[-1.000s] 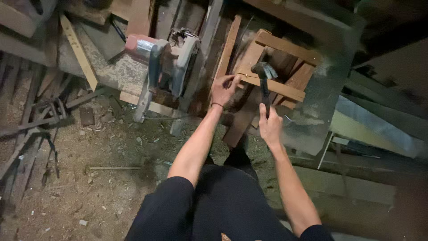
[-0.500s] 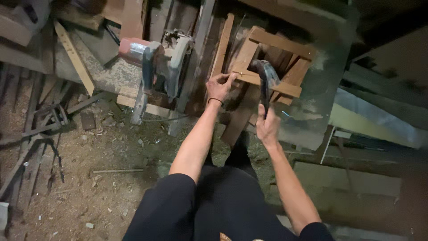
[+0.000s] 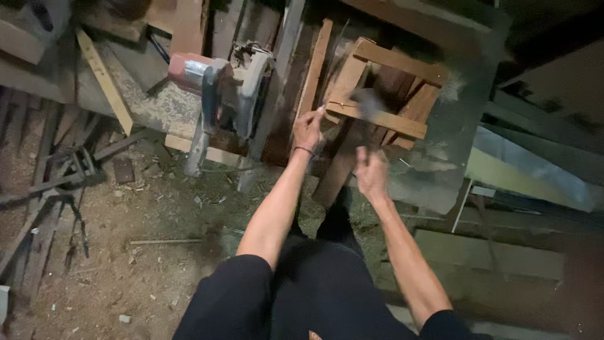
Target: The person assembles a small wooden frame by placing slats into a rectangular structure and securing them with nails. They use a hammer to drive nails into the wood, occasionally retrieving more nails from a plastic bag.
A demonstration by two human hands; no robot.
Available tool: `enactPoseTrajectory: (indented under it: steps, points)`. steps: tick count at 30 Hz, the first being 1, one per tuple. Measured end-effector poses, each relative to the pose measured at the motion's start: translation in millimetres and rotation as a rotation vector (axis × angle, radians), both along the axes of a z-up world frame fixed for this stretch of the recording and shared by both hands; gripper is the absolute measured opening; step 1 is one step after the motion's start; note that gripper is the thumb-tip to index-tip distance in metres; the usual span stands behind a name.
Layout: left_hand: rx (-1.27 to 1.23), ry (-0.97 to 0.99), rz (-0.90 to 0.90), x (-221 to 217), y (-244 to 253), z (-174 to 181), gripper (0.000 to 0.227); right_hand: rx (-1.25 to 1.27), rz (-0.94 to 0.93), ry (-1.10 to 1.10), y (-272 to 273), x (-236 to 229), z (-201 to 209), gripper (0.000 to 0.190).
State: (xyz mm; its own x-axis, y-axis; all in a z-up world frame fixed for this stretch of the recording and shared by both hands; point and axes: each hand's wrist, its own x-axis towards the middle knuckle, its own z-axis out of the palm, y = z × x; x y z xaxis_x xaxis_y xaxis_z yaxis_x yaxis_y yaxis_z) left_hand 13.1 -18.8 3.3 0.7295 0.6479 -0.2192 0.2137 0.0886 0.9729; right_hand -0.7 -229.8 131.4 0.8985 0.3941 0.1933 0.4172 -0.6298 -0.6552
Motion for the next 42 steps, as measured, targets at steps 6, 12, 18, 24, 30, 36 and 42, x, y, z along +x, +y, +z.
enactPoseTrajectory:
  steps: [6, 12, 18, 24, 30, 36, 42]
  points:
    - [0.065, -0.084, -0.085, -19, -5, 16, 0.045, -0.085, -0.191, 0.275, -4, -8, 28, 0.053]
    - [0.263, -0.011, -0.098, -18, -5, 32, 0.066, 0.007, -0.030, 0.032, 17, -10, 12, 0.055]
    - [0.323, -0.018, -0.069, -16, -11, 17, 0.060, 0.121, -0.230, 0.398, -29, 10, -3, 0.043]
    - [0.430, -0.101, -0.069, -19, -7, 5, 0.062, 0.081, -0.068, 0.247, -11, 6, -3, 0.046]
    - [0.250, -0.064, -0.040, -21, -11, -1, 0.055, -0.113, -0.198, 0.284, -1, -9, 14, 0.049]
    - [0.289, -0.049, -0.025, -24, -10, 14, 0.058, -0.019, 0.097, -0.182, 11, -8, 15, 0.048]
    - [0.358, -0.018, -0.074, -26, -11, 7, 0.055, -0.001, -0.231, 0.295, -22, -4, 12, 0.046]
